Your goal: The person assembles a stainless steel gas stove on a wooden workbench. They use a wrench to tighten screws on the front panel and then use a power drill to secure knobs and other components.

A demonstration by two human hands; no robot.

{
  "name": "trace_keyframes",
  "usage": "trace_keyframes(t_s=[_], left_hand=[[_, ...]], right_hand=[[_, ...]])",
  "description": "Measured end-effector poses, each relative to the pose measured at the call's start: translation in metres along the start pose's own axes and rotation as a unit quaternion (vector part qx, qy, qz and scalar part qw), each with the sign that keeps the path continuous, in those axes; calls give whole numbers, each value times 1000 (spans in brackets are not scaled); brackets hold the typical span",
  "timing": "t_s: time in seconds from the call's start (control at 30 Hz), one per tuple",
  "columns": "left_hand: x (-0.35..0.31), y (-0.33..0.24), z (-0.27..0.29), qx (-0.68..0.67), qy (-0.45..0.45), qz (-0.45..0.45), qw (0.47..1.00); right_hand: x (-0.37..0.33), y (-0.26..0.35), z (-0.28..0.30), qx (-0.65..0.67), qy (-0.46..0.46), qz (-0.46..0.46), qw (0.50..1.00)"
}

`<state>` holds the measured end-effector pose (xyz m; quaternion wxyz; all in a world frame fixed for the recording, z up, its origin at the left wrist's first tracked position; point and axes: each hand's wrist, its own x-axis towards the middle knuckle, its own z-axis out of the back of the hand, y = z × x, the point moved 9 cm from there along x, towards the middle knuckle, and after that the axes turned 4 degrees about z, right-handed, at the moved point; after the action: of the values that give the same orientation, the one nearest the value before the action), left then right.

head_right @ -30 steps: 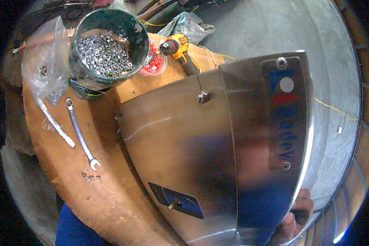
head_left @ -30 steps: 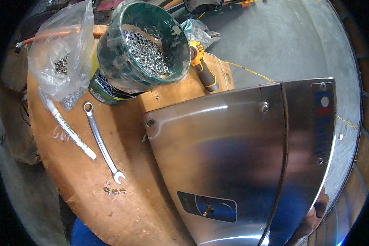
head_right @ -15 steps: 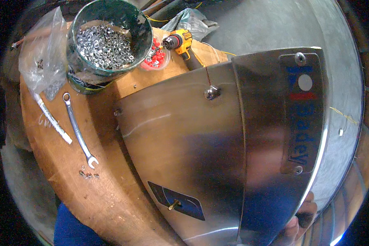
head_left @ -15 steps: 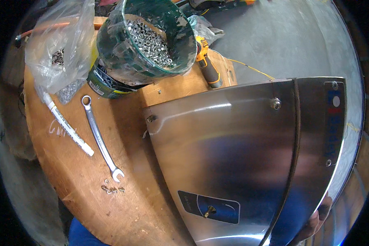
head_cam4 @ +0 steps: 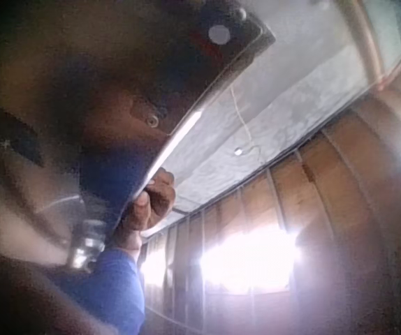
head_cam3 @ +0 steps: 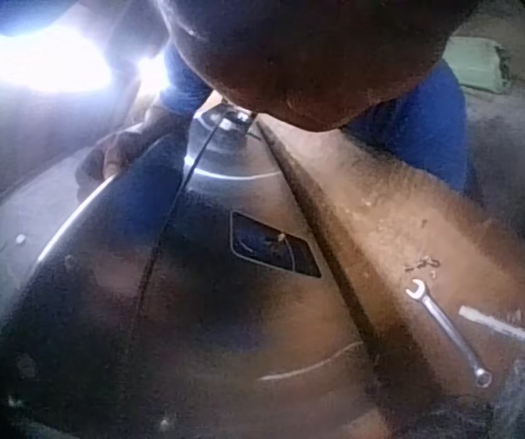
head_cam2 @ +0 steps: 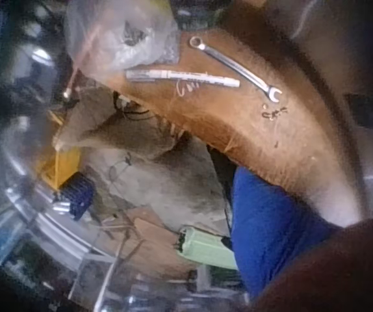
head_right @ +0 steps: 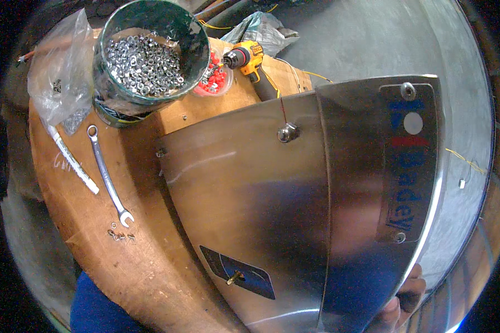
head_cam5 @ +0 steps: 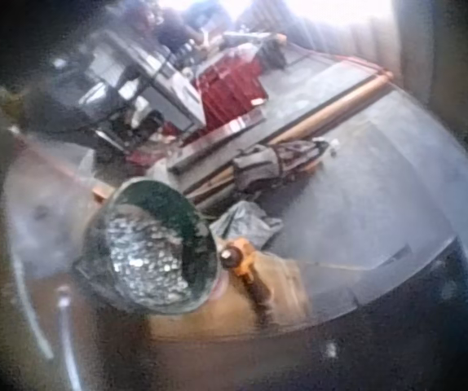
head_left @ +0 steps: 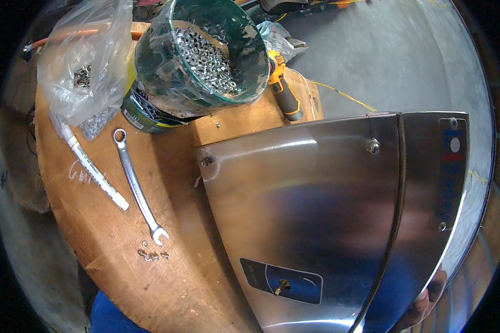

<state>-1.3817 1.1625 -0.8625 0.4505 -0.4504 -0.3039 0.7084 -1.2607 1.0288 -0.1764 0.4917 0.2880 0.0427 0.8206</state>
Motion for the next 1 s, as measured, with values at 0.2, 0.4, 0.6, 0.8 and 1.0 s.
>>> trace_keyframes(t_s=[0.2,0.4,0.6,0.8,1.0], left_hand=[[0,-6,4,9,1,-4,1000],[0,-14,15,21,8,-5,1000],[1,-30,27,39,28,-8,999],[9,-46,33,61,43,-9,997],[18,-50,35,79,47,-13,996]], right_hand=[[33,23,-30,-54,194,135,970],[11,8,1,-3,-11,-51,999],[21,12,19,-27,-12,-54,998],[52,20,15,-64,46,43,996],[59,13,14,-95,122,65,986]])
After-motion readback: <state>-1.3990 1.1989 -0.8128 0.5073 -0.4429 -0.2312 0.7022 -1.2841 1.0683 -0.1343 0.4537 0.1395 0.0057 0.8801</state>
